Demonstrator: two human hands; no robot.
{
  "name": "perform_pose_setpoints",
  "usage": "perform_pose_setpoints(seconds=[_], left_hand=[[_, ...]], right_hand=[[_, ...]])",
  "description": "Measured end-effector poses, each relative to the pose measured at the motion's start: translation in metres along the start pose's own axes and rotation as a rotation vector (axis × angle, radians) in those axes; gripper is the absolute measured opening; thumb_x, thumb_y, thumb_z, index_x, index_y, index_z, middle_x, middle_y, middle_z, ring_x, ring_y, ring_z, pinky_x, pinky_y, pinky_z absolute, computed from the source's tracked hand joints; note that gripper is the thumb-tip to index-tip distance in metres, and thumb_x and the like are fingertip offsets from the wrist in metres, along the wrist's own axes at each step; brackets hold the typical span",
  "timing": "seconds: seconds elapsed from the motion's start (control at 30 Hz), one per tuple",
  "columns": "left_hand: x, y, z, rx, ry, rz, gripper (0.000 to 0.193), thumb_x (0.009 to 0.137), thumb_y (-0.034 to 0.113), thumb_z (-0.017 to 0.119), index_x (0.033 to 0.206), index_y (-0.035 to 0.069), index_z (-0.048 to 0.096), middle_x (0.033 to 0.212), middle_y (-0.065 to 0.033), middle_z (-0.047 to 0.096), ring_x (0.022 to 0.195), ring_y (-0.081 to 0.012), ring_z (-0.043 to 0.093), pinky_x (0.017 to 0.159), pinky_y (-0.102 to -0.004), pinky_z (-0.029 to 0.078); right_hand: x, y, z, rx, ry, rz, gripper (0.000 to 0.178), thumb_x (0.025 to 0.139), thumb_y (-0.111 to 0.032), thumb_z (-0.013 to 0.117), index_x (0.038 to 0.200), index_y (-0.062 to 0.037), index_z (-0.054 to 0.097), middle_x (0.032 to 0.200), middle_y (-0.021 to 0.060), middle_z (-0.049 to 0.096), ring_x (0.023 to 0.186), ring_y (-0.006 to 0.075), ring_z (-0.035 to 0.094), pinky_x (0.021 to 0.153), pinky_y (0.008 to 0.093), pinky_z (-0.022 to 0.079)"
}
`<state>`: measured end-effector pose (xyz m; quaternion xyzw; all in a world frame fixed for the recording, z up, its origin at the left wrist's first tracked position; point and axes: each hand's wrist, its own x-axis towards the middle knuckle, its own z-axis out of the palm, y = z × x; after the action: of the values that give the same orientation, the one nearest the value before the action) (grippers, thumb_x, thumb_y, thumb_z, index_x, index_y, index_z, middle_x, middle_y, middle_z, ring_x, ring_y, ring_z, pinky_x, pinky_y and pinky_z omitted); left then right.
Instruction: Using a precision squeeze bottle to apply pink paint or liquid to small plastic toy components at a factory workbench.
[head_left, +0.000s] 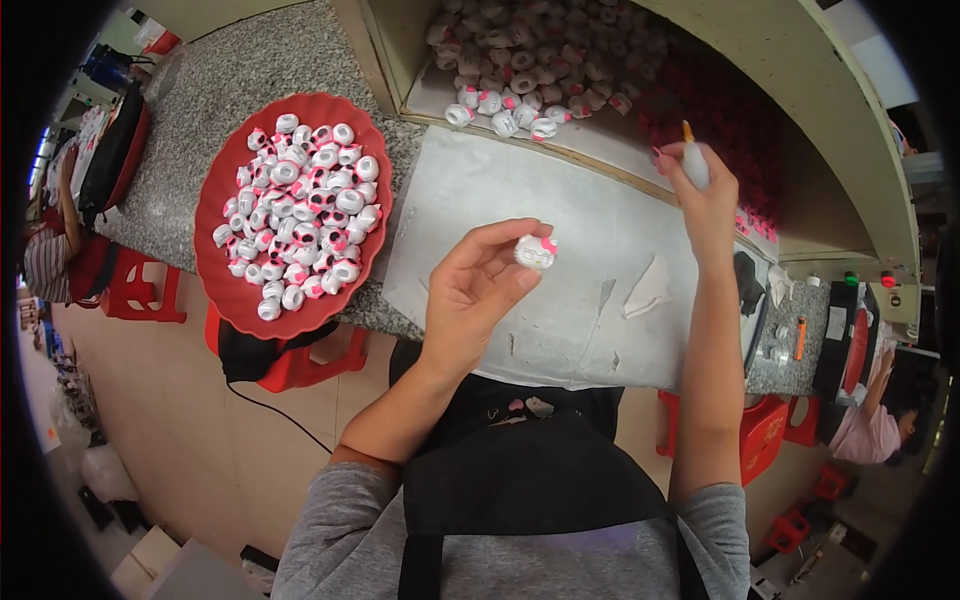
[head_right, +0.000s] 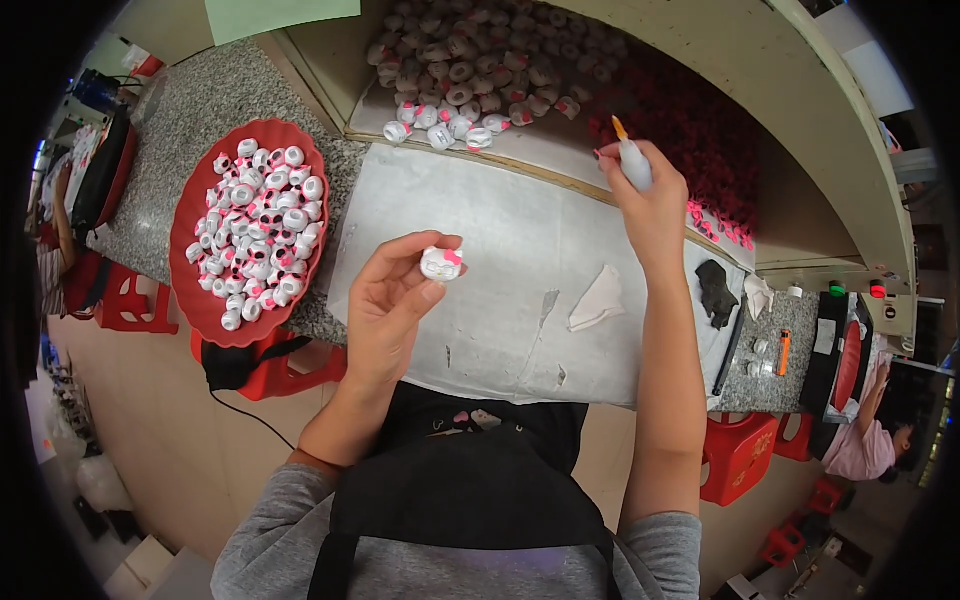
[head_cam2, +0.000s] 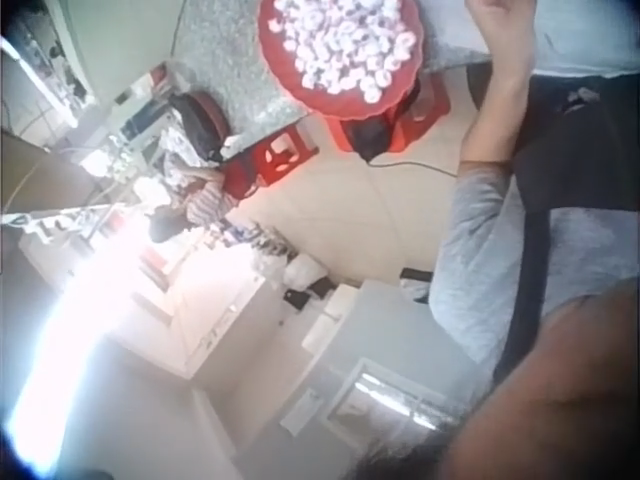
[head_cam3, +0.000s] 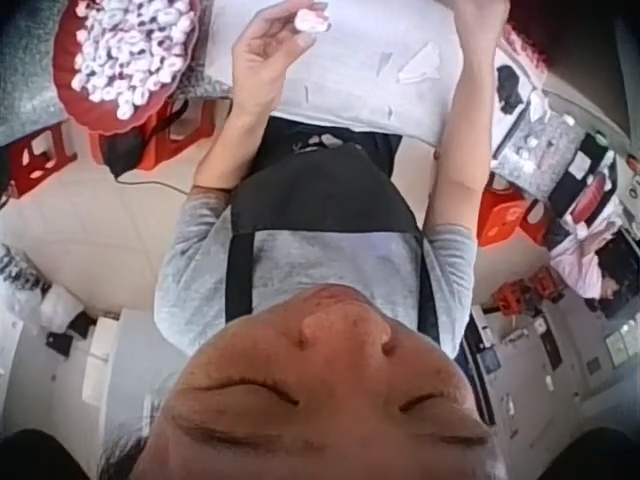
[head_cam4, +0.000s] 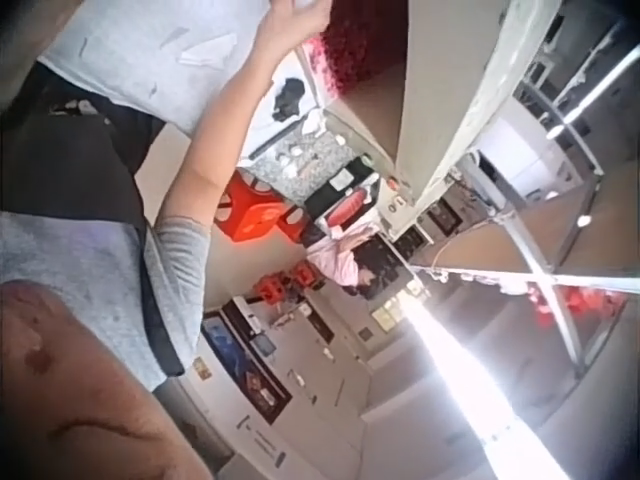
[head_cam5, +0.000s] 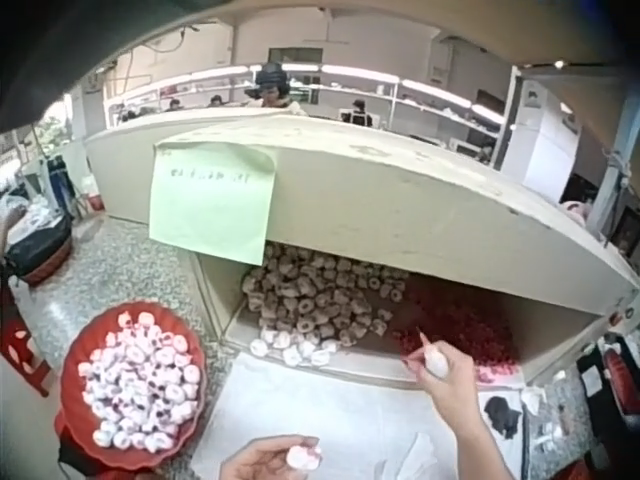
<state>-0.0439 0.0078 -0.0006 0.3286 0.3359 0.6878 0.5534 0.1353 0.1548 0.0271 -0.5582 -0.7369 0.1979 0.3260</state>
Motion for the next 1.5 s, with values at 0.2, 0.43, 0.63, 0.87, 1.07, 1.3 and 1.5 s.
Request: perform_pose_setpoints(seconds=[0.2,0.43,0.63,0.87,1.07,1.3,1.5], left_hand=[[-0.002,-0.009,0.013,0.054,-0.11,-0.028,0.033,0.072,-0.005,0.05,0.104,-0.002,0.042,0.103,-0.0161,0.049,0.094,-0.0182,0.048,0.082,-0.0283,0.037],[-0.013,-0.015,0.028,0.396,-0.213,0.119,0.033,0.071,-0.006,0.051,0.103,-0.002,0.044,0.104,-0.016,0.048,0.096,-0.0201,0.048,0.082,-0.0293,0.037],[-0.015,-0.016,0.036,0.6,-0.279,0.269,0.031,0.066,-0.009,0.052,0.097,-0.001,0.049,0.101,-0.0159,0.05,0.096,-0.0236,0.048,0.08,-0.0298,0.038],[-0.017,-0.018,0.038,0.618,-0.296,0.293,0.031,0.066,-0.007,0.055,0.097,-0.001,0.049,0.101,-0.0163,0.05,0.095,-0.0237,0.049,0.08,-0.03,0.038],[-0.019,-0.017,0.034,0.258,-0.316,0.16,0.029,0.071,-0.001,0.055,0.098,-0.001,0.047,0.102,-0.0194,0.048,0.095,-0.0228,0.048,0.08,-0.0312,0.038],[-0.018,-0.013,0.033,0.072,-0.26,-0.045,0.023,0.072,0.0,0.054,0.095,-0.003,0.05,0.099,-0.0123,0.051,0.098,-0.0198,0.046,0.088,-0.0325,0.032],[-0.014,-0.016,0.028,0.074,-0.33,-0.018,0.02,0.071,0.001,0.055,0.091,-0.001,0.054,0.094,-0.0115,0.055,0.095,-0.0196,0.048,0.091,-0.0359,0.029]], right_hand=[[-0.082,-0.033,-0.015,0.705,-0.112,0.186,0.01,0.066,0.003,0.054,0.075,0.0019,0.051,0.067,0.009,0.054,0.05,0.0097,0.044,0.044,0.019,0.033],[-0.121,-0.042,-0.014,1.109,-0.213,0.313,0.012,0.064,0.005,0.056,0.072,0.0024,0.047,0.071,0.0138,0.051,0.052,0.0131,0.046,0.044,0.0215,0.036],[-0.129,-0.037,-0.012,1.213,-0.177,0.337,0.012,0.065,0.004,0.056,0.072,0.0008,0.046,0.071,0.0118,0.049,0.051,0.0123,0.045,0.043,0.0207,0.036],[-0.135,-0.038,-0.007,1.221,-0.11,0.351,0.013,0.066,0.005,0.055,0.072,-0.0008,0.045,0.074,0.0099,0.048,0.054,0.0117,0.045,0.043,0.0203,0.035],[-0.136,-0.042,-0.001,1.2,-0.016,0.198,0.023,0.063,0.006,0.061,0.079,-0.0013,0.046,0.072,0.0065,0.051,0.056,0.0076,0.045,0.046,0.0169,0.034],[-0.134,-0.045,-0.007,1.14,-0.216,0.259,0.033,0.061,0.005,0.063,0.09,0.0008,0.049,0.067,0.0038,0.052,0.054,0.0051,0.044,0.047,0.0167,0.034],[-0.137,-0.041,-0.005,1.151,-0.196,0.296,0.023,0.061,0.004,0.064,0.081,0.0012,0.054,0.068,0.0041,0.054,0.053,0.0053,0.046,0.045,0.0165,0.034]])
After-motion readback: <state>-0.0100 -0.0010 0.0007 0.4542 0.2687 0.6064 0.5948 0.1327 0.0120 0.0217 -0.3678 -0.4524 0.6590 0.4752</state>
